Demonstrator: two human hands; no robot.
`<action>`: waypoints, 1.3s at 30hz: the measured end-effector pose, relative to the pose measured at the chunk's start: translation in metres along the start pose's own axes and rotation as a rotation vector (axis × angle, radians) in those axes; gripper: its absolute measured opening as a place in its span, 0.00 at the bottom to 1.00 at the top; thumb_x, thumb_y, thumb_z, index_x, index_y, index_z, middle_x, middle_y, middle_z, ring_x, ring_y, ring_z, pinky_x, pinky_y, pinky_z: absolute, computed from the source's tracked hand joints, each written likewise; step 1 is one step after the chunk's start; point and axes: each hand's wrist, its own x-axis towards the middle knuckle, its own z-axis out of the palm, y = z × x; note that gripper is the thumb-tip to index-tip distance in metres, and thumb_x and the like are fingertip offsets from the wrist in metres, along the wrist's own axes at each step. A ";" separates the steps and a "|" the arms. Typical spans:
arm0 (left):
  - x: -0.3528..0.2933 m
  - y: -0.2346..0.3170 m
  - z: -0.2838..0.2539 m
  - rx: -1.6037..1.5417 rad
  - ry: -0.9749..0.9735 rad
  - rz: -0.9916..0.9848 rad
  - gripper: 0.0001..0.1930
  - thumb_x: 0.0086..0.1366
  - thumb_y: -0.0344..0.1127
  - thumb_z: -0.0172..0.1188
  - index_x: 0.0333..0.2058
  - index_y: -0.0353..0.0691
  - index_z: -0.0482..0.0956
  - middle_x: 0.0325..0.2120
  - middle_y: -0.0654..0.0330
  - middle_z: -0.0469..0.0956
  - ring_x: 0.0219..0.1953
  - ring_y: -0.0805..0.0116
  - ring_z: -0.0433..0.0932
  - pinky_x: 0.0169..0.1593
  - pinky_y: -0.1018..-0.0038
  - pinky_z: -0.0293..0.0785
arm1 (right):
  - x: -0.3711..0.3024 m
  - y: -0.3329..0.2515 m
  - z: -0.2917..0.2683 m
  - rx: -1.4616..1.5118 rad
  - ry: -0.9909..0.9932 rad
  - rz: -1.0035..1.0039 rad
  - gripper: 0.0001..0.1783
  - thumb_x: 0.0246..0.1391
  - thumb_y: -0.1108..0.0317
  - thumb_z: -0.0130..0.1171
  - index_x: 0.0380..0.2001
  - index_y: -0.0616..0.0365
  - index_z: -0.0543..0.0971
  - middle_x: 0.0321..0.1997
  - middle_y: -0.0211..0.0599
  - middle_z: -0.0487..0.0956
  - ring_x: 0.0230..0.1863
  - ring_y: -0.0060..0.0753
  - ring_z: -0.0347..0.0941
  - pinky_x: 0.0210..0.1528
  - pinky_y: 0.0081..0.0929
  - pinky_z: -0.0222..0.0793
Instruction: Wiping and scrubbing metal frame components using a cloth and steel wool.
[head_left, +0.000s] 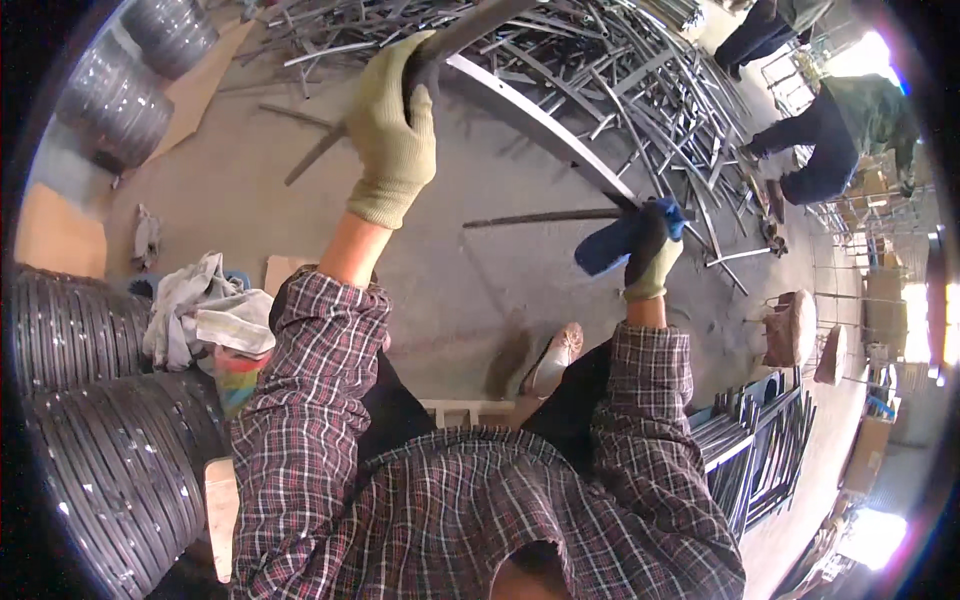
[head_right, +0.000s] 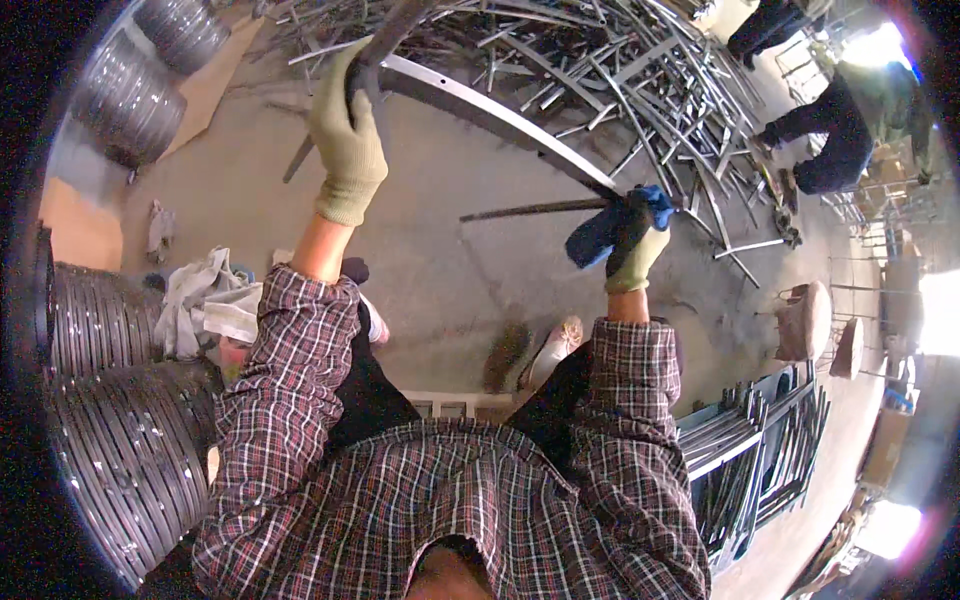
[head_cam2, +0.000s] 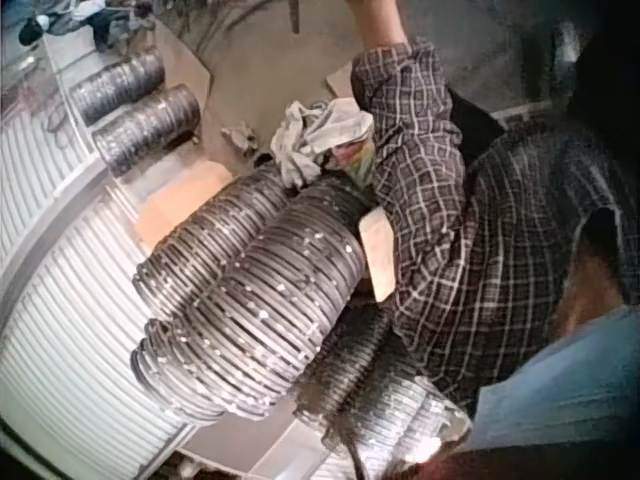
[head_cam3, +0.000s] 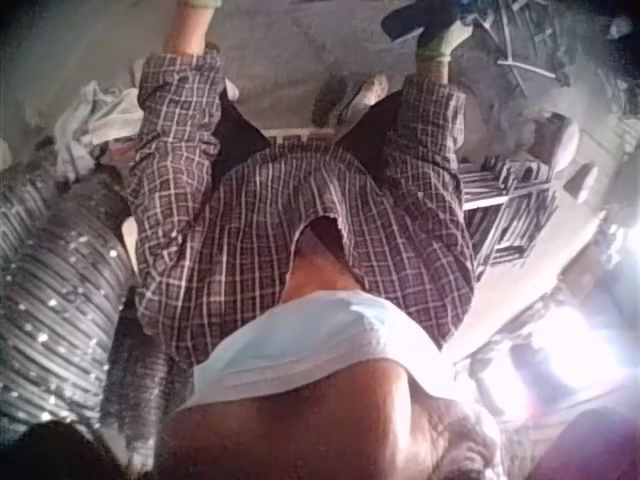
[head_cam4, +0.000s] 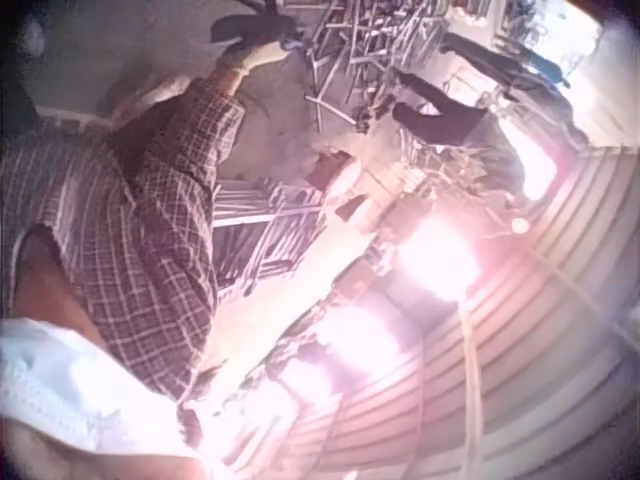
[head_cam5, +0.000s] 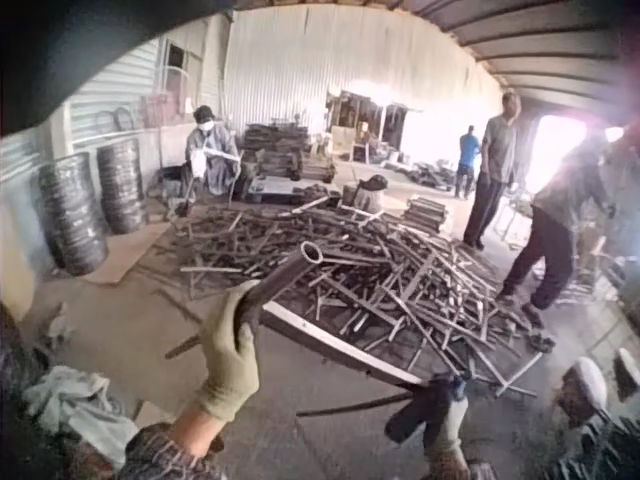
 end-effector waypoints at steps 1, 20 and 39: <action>0.006 0.004 -0.007 -0.009 0.003 0.081 0.18 0.57 0.23 0.54 0.48 0.38 0.76 0.42 0.51 0.78 0.46 0.48 0.77 0.51 0.60 0.72 | -0.002 -0.011 0.008 0.007 -0.012 -0.021 0.02 0.56 0.72 0.58 0.30 0.57 0.75 0.27 0.28 0.74 0.27 0.23 0.71 0.33 0.24 0.70; -0.028 -0.067 -0.020 -0.201 0.192 -0.652 0.24 0.76 0.47 0.41 0.35 0.28 0.72 0.22 0.54 0.72 0.26 0.64 0.68 0.33 0.64 0.67 | 0.037 -0.129 0.070 -0.566 -0.076 -0.811 0.04 0.54 0.72 0.58 0.34 0.59 0.77 0.34 0.29 0.79 0.29 0.25 0.72 0.36 0.24 0.71; -0.031 -0.075 -0.007 -0.365 0.330 -0.780 0.20 0.76 0.40 0.37 0.46 0.28 0.72 0.34 0.42 0.77 0.35 0.48 0.74 0.42 0.60 0.69 | 0.065 -0.176 0.099 -0.401 -0.080 -0.837 0.14 0.53 0.73 0.61 0.43 0.67 0.81 0.36 0.40 0.84 0.33 0.30 0.80 0.36 0.25 0.77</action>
